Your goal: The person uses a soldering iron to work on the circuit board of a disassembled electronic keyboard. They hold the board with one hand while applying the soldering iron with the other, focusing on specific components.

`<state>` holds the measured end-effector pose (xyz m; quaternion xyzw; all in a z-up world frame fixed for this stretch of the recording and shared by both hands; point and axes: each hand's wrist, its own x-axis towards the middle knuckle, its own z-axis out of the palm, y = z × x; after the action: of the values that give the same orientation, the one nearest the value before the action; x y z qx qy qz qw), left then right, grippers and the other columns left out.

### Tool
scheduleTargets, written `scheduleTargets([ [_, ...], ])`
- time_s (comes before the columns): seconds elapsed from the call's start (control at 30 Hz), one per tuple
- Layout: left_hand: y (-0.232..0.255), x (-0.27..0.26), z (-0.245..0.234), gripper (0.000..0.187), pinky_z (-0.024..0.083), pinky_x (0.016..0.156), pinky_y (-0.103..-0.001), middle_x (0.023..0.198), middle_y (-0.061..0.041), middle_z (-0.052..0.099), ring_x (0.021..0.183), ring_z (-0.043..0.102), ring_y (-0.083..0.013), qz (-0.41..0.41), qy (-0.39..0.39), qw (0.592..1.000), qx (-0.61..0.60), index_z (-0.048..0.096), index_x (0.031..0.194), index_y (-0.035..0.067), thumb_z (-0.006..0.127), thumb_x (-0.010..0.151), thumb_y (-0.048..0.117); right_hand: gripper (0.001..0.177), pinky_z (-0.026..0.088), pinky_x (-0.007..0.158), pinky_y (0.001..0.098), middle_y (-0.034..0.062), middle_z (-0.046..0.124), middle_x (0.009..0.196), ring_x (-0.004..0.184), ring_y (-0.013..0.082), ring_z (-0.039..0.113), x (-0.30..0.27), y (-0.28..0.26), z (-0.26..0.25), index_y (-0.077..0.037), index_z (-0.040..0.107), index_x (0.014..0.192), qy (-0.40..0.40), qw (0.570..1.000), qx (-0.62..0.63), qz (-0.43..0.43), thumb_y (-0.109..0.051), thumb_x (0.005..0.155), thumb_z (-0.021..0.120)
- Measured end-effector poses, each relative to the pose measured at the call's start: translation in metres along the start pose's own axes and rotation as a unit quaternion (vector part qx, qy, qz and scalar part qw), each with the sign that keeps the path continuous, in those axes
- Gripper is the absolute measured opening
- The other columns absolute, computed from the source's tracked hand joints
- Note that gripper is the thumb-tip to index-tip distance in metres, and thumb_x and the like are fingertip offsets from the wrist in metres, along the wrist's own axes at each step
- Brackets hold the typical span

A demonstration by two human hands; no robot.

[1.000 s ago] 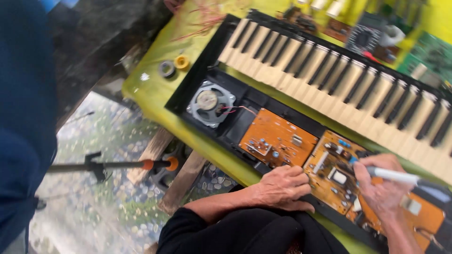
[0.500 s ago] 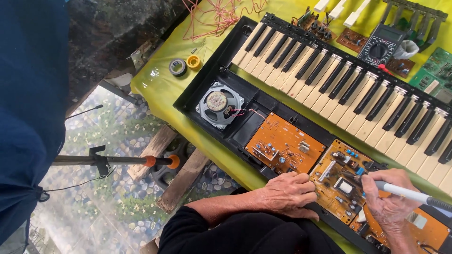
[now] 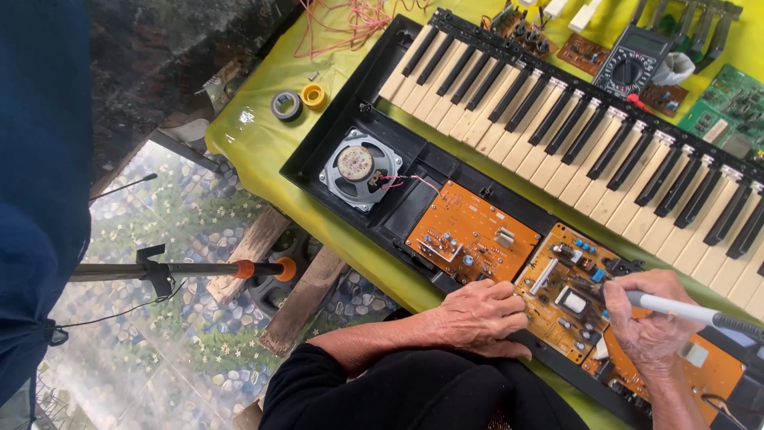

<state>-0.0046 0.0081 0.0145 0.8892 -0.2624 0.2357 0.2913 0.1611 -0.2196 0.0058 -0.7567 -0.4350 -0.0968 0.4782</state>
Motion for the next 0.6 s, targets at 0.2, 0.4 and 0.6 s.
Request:
scheduleTargets([
  [0.2, 0.0, -0.001, 0.005, 0.048, 0.043, 0.066, -0.043, 0.082, -0.008, 0.051, 0.079, 0.051, -0.0287, 0.0, 0.006, 1.0, 0.013, 0.052, 0.08, 0.008, 0.051, 0.102, 0.051, 0.04, 0.027, 0.037, 0.026, -0.0027, 0.048, 0.048, 0.037, 0.0099, 0.034, 0.021, -0.03, -0.003, -0.01, 0.054, 0.056, -0.042, 0.997, 0.047, 0.047, -0.007, 0.096, 0.055],
  [0.4, -0.004, 0.004, 0.012, 0.038, 0.048, 0.064, -0.037, 0.078, -0.008, 0.049, 0.078, 0.054, -0.0282, 0.023, 0.045, 0.999, 0.002, 0.054, 0.078, 0.01, 0.069, 0.089, 0.043, 0.015, 0.053, 0.065, 0.038, 0.0046, 0.066, 0.074, 0.07, 0.0311, 0.066, -0.05, 0.054, 0.006, -0.016, 0.074, 0.076, 0.045, 0.994, -0.102, 0.017, -0.015, 0.089, 0.082],
  [0.6, -0.001, 0.003, 0.014, 0.038, 0.048, 0.063, -0.037, 0.077, -0.008, 0.047, 0.076, 0.053, -0.0294, 0.017, 0.031, 0.999, 0.009, 0.056, 0.078, 0.008, 0.074, 0.085, 0.041, 0.016, 0.053, 0.063, 0.0326, 0.003, 0.063, 0.071, 0.066, 0.0268, 0.064, -0.021, 0.013, 0.001, -0.015, 0.071, 0.074, 0.056, 0.994, -0.089, 0.009, -0.01, 0.086, 0.08],
])
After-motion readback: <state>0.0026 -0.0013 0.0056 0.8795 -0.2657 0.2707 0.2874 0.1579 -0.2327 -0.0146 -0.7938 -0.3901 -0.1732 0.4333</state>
